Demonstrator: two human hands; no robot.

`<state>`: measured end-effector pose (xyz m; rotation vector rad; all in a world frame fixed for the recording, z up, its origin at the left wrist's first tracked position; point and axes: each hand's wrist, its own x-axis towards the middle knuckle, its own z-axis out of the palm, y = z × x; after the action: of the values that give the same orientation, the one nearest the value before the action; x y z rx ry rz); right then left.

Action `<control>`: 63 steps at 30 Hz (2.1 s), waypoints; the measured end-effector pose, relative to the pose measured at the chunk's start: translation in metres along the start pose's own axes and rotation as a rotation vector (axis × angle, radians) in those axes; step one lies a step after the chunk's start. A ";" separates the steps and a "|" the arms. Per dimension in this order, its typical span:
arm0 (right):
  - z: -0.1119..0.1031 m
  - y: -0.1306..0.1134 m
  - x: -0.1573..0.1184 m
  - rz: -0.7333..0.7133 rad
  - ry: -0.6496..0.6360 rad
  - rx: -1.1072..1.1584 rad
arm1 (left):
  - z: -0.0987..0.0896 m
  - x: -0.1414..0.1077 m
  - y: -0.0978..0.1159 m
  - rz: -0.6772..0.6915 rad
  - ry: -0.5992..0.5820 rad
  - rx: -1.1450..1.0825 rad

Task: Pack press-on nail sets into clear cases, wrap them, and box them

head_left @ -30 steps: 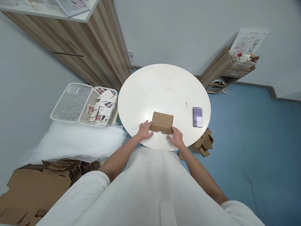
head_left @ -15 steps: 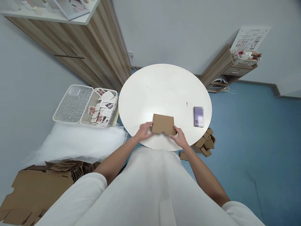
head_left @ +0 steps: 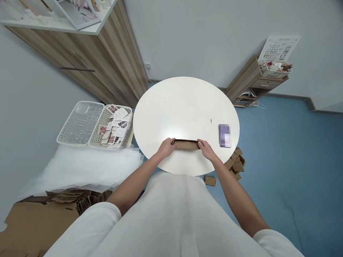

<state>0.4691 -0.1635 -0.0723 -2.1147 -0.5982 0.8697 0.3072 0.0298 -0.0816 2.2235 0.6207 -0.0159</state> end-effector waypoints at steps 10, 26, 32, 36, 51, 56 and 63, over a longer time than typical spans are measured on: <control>0.002 -0.007 0.015 0.015 0.067 -0.026 | 0.007 0.008 0.007 -0.030 0.192 0.096; -0.007 -0.023 0.009 0.012 -0.002 0.062 | -0.001 0.004 0.005 0.027 0.193 -0.020; -0.010 -0.025 0.006 0.096 -0.054 0.142 | -0.005 0.005 0.001 0.019 0.185 -0.066; -0.009 -0.024 0.007 0.107 -0.028 0.151 | -0.006 0.005 0.001 0.007 0.167 -0.072; -0.010 -0.014 0.003 0.116 -0.053 0.214 | -0.008 0.001 0.002 0.012 0.132 -0.183; -0.008 -0.007 -0.002 0.185 -0.081 0.264 | -0.007 -0.001 0.000 -0.141 0.143 -0.336; 0.004 -0.004 -0.007 0.274 -0.114 0.333 | -0.006 -0.002 -0.007 -0.330 -0.114 -0.516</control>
<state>0.4613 -0.1639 -0.0687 -1.8751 -0.2007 1.1609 0.3009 0.0374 -0.0820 1.5978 0.8179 -0.1346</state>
